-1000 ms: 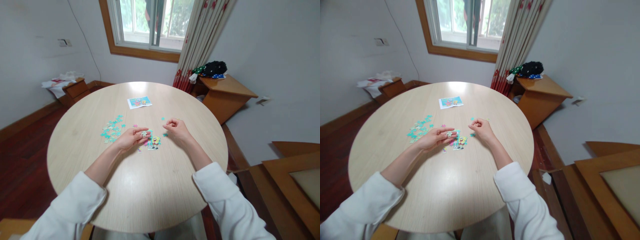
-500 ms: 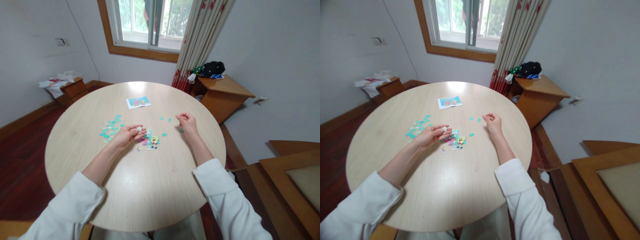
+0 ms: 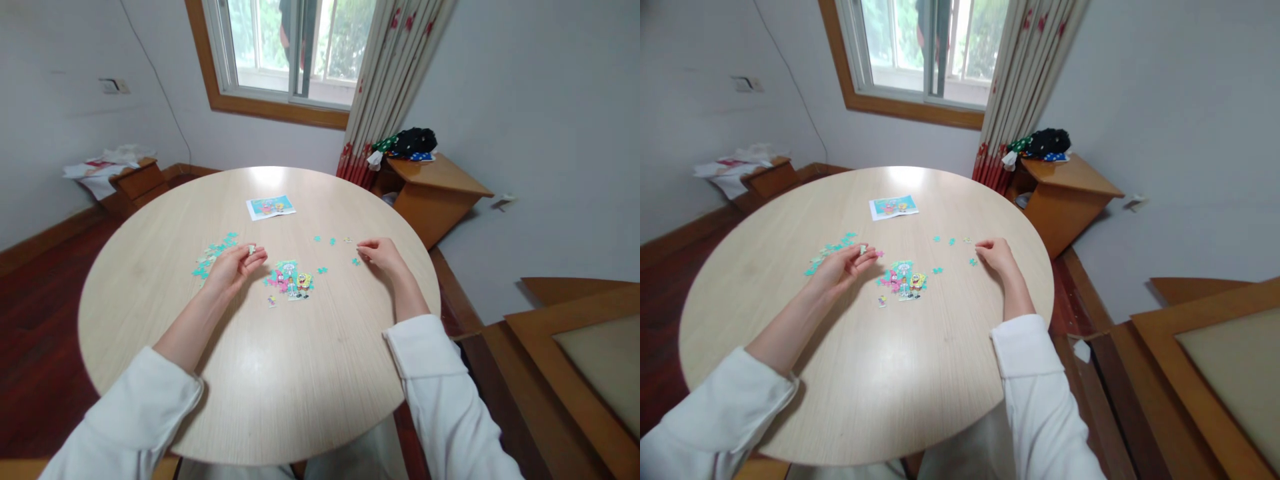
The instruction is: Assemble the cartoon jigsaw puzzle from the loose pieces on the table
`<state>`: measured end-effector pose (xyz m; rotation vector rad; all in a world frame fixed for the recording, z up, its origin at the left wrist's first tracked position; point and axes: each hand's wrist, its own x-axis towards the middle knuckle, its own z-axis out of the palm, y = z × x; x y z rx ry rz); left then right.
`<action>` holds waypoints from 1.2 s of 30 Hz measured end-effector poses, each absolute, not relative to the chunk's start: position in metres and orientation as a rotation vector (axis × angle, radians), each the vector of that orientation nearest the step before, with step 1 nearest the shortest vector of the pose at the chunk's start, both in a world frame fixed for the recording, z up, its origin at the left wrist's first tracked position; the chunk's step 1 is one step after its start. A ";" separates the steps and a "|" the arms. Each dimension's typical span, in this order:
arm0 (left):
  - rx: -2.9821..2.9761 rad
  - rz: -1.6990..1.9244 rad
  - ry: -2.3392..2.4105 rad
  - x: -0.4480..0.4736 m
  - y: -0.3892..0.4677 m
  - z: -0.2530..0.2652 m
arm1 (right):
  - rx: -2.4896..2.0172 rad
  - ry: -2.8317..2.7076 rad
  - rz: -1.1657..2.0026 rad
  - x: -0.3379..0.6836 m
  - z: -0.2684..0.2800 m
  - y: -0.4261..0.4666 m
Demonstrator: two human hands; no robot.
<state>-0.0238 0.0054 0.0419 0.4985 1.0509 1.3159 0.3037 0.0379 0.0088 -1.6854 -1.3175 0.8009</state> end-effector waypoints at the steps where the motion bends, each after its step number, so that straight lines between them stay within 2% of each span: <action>1: 0.487 1.320 1.051 -0.024 0.006 0.041 | -1.698 -1.351 0.838 0.305 0.009 0.036; 6: 0.439 1.347 1.018 -0.025 0.006 0.040 | -1.709 -1.448 0.800 0.306 0.010 0.032; 12: 0.355 1.326 0.994 -0.023 0.004 0.047 | -1.825 -1.593 0.291 0.285 -0.001 0.046; 16: 0.306 1.316 0.981 -0.024 0.003 0.050 | -1.819 -1.743 0.141 0.273 -0.011 0.054; 36: 0.239 1.277 0.916 -0.027 0.002 0.049 | -1.822 -1.702 0.181 0.285 -0.013 0.060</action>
